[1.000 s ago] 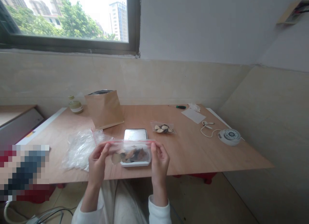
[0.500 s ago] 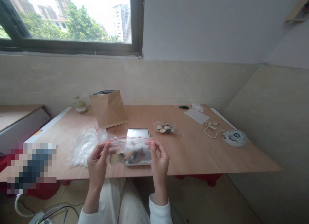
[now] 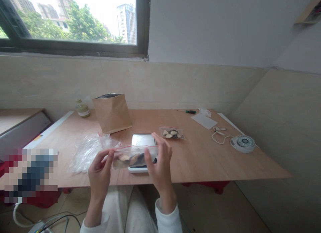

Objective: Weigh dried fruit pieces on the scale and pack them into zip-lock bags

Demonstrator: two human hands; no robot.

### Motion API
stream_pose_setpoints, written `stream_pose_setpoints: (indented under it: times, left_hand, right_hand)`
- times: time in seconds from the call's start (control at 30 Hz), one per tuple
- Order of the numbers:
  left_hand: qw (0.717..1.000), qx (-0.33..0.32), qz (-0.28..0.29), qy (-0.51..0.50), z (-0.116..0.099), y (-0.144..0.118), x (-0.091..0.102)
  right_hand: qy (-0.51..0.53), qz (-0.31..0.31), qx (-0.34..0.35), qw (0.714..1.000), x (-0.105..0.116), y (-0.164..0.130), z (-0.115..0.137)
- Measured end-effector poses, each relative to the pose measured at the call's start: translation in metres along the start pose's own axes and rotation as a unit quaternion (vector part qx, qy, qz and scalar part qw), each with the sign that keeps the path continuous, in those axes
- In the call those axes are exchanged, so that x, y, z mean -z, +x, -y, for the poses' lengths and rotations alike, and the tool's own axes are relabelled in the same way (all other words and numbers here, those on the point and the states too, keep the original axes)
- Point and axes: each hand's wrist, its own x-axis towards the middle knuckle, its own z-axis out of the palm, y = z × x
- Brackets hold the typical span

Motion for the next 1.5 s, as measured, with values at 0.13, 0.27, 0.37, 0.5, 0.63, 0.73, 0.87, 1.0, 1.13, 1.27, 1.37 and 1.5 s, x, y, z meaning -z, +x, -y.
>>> stream_pose_setpoints:
  times: [0.13, 0.27, 0.37, 0.5, 0.63, 0.73, 0.87, 1.0, 1.13, 1.27, 1.37, 1.5]
  left_hand:
    - [0.999, -0.024, 0.02, 0.023, -0.002, -0.004, -0.001]
    - [0.998, -0.043, 0.03, 0.044, -0.002, -0.006, -0.002]
    - [0.997, -0.047, 0.042, 0.051, 0.001, -0.006, -0.003]
    - [0.997, -0.041, 0.045, 0.055, 0.005, -0.006, -0.004]
    - [0.999, -0.024, 0.026, 0.04, 0.004, -0.006, -0.002]
    - [0.998, -0.029, 0.021, 0.043, 0.002, -0.003, 0.001]
    - [0.995, -0.018, 0.089, 0.034, 0.002, 0.001, 0.0]
    - [0.989, -0.01, 0.142, 0.026, 0.003, 0.007, -0.008]
    - [0.986, -0.032, 0.162, 0.035, 0.003, 0.015, -0.013]
    - [0.987, -0.049, 0.146, 0.046, 0.001, 0.02, -0.011]
    - [0.983, -0.054, 0.169, 0.049, 0.0, 0.022, -0.01]
    - [0.982, -0.055, 0.174, 0.051, 0.0, 0.021, -0.012]
  right_hand:
    - [-0.039, 0.174, 0.166, 0.97, -0.003, 0.023, 0.029]
    - [-0.038, 0.219, 0.226, 0.949, -0.013, 0.037, 0.033]
    - [-0.065, 0.205, 0.257, 0.942, -0.02, 0.039, 0.028]
    - [-0.076, 0.179, 0.277, 0.941, -0.026, 0.036, 0.026]
    - [-0.061, 0.209, 0.269, 0.938, -0.024, 0.039, 0.022]
    - [-0.067, 0.23, 0.258, 0.936, -0.02, 0.042, 0.014]
    - [-0.06, 0.206, 0.246, 0.945, -0.017, 0.042, 0.003]
    - [-0.069, 0.182, 0.253, 0.948, -0.016, 0.04, -0.001]
    - [-0.077, 0.209, 0.264, 0.938, -0.011, 0.043, -0.003]
    - [-0.089, 0.24, 0.233, 0.938, -0.003, 0.046, -0.011]
    - [-0.083, 0.223, 0.223, 0.945, -0.001, 0.046, -0.016]
    - [-0.062, 0.21, 0.224, 0.95, 0.0, 0.046, -0.021]
